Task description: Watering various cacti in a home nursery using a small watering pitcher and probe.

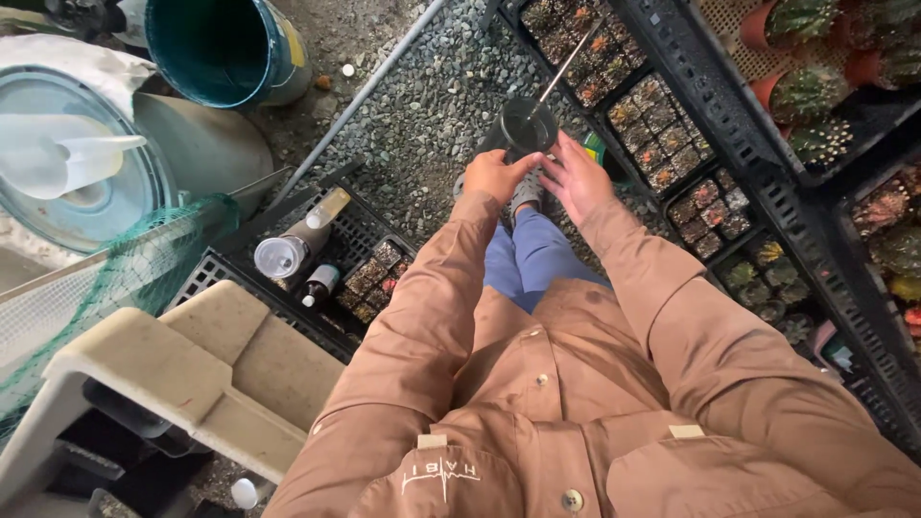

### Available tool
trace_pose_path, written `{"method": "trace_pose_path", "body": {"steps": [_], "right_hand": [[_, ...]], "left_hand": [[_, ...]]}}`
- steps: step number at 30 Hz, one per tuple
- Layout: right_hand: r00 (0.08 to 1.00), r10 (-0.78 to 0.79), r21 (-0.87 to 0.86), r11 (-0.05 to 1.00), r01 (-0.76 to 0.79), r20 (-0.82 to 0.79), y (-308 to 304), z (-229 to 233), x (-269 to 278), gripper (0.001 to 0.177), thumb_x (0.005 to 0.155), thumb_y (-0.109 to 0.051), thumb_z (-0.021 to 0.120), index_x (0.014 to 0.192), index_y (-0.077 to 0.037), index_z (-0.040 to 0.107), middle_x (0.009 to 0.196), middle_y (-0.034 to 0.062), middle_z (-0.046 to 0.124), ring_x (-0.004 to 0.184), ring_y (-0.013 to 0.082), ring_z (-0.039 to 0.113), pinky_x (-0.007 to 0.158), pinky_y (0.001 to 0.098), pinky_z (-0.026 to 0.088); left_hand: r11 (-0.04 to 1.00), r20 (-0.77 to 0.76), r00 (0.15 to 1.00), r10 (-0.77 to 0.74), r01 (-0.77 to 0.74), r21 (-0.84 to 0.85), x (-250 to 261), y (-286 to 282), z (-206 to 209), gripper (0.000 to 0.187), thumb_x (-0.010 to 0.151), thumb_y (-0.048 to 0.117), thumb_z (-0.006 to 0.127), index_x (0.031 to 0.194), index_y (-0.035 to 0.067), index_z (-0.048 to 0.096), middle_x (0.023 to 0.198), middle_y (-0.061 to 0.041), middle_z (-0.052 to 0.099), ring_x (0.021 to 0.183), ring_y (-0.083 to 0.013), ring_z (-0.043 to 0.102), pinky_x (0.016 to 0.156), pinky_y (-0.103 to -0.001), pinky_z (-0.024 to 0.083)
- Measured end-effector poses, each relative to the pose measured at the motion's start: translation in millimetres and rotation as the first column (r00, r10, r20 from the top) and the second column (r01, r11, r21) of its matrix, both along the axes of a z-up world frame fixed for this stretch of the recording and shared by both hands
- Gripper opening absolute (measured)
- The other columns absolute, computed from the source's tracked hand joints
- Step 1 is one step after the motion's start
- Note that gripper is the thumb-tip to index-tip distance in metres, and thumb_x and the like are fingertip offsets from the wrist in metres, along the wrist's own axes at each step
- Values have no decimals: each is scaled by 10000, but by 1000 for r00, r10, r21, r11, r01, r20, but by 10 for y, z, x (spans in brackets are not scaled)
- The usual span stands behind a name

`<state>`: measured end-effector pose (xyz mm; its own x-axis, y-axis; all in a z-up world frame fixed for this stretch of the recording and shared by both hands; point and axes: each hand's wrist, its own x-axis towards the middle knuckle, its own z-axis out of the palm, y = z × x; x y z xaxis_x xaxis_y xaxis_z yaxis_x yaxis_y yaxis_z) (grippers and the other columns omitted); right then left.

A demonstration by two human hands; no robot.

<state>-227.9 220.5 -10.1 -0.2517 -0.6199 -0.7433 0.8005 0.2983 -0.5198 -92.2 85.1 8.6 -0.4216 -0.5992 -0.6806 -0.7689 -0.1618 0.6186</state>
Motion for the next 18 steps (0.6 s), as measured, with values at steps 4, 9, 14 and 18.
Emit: {"method": "trace_pose_path", "body": {"steps": [4,9,14,18], "right_hand": [[1000,-16,6,1000,16,2,58,20,36,509,1073,-391,483,1541,-198,432,1513,-11,510,1311,184,518,1084,446,410],[1000,-30,20,999,29,4,137,66,71,507,1066,-423,494,1519,-195,466,1472,-4,540,1293,180,543,1080,437,417],[999,-47,9,999,47,1,203,127,108,501,1063,-415,485,1507,-184,472,1471,4,555,1289,180,558,1068,438,434],[998,-58,-3,998,58,-4,270,174,142,494,1067,-399,471,1509,-178,471,1470,10,560,1277,181,568,1078,427,443]], "left_hand": [[999,-12,999,-36,36,-24,20,25,44,677,711,670,770,970,45,788,882,-208,770,855,-340,759,770,-431,566],[997,-6,997,-74,74,-20,42,85,12,708,730,681,772,951,8,767,890,-218,763,858,-340,761,770,-438,573],[994,-7,995,-102,102,-26,35,122,116,698,730,668,771,963,9,771,872,-209,765,843,-337,756,765,-436,568],[995,-21,995,-101,101,-13,41,171,158,693,725,659,773,976,13,778,867,-202,768,835,-325,760,758,-432,567]]}}
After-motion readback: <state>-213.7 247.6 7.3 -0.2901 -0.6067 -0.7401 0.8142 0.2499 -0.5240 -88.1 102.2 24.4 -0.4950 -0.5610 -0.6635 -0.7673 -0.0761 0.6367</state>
